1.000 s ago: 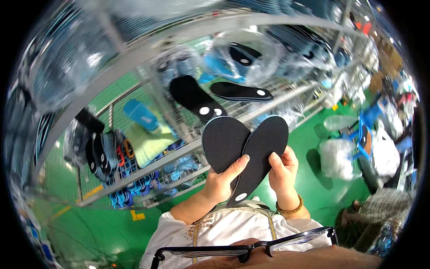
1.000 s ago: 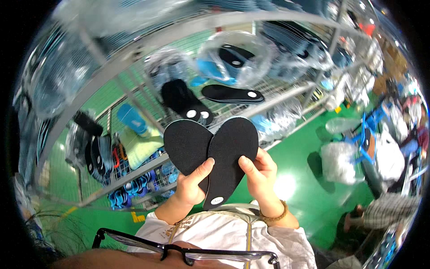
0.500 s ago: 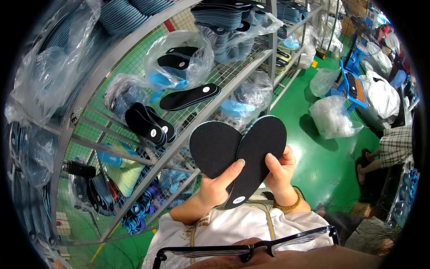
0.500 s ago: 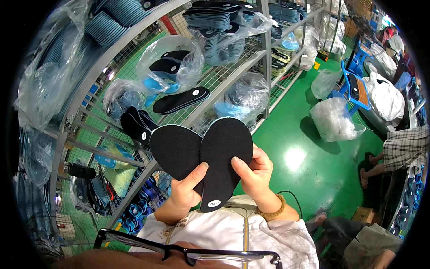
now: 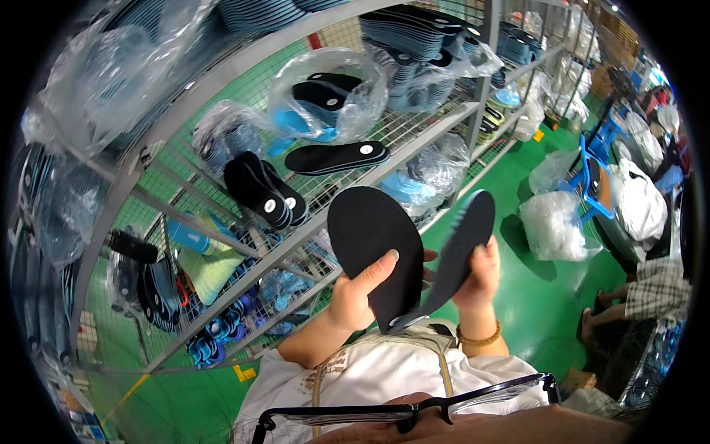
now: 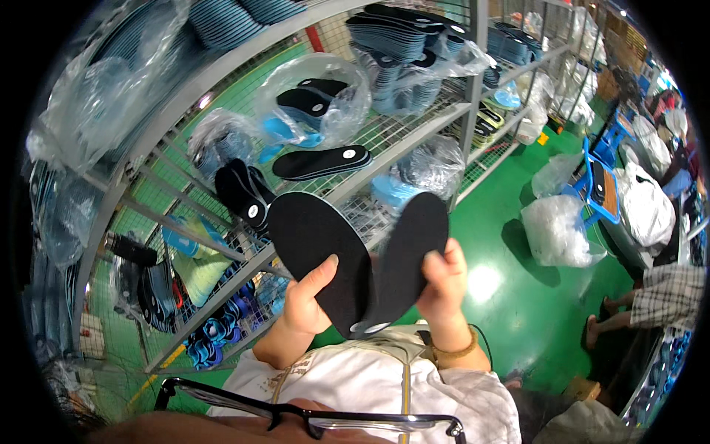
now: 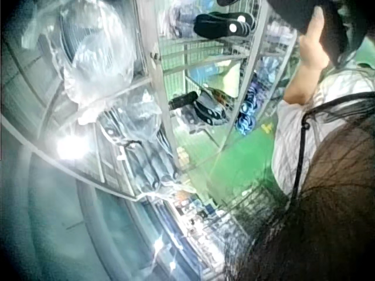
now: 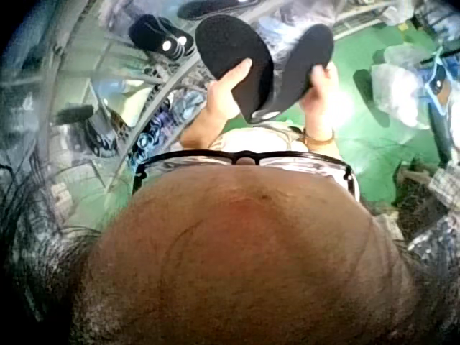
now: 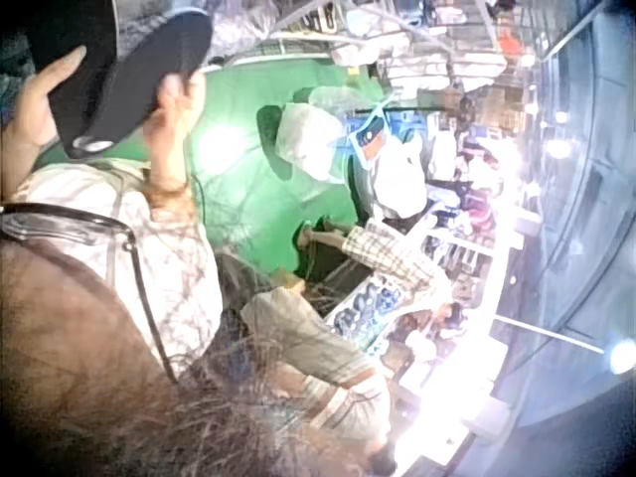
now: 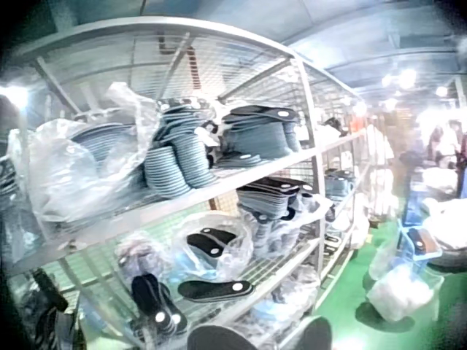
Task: The person picks up several black shoe insoles from a metal shelf, stacks them together by hand, and then places the stack back onto the shelf.
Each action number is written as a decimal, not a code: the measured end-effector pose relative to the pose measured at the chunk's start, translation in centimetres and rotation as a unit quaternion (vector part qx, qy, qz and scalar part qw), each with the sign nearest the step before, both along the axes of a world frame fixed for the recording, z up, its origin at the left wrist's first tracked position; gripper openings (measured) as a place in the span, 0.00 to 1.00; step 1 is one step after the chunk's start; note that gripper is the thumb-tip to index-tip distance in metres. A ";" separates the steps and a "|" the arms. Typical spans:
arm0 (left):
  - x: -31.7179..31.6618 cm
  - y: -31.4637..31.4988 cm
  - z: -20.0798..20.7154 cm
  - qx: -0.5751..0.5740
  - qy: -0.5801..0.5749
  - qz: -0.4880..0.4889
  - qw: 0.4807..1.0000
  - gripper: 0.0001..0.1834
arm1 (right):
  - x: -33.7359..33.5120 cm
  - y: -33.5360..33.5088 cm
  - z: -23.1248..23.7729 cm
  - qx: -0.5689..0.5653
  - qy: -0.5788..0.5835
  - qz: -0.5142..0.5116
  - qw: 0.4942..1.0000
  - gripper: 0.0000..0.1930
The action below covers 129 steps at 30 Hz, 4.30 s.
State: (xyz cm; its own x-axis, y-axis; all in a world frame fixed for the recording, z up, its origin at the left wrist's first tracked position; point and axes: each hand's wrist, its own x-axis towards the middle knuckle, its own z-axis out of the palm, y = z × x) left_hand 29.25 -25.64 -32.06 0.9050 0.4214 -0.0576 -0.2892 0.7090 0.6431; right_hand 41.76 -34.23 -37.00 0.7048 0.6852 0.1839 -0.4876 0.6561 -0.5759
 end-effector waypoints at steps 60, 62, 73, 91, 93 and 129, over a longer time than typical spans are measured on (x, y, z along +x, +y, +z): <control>-37.2 -0.2 4.2 -0.006 -0.132 0.694 0.708 0.21 | -37.4 20.2 22.9 0.361 -0.687 0.219 0.592 0.37; -35.5 1.3 5.0 0.185 -0.118 0.714 0.665 0.22 | -34.6 15.3 21.1 0.238 -0.761 0.377 0.472 0.41; -29.8 5.5 1.3 0.253 -0.131 0.600 0.747 0.30 | -27.4 26.9 40.9 0.038 -0.645 0.091 0.758 0.13; 2.3 0.6 -7.5 0.108 0.029 0.019 0.994 0.08 | 15.7 -3.0 30.3 -0.240 -0.826 -0.116 0.497 0.24; 9.5 -1.8 -8.9 0.091 0.085 -0.064 0.990 0.08 | 24.3 -12.9 25.2 -0.427 -0.747 -0.228 0.456 0.24; 78.0 1.5 -38.4 -0.058 0.550 -0.179 0.814 0.15 | 94.8 -21.3 -32.3 -0.829 0.048 -0.093 0.550 0.47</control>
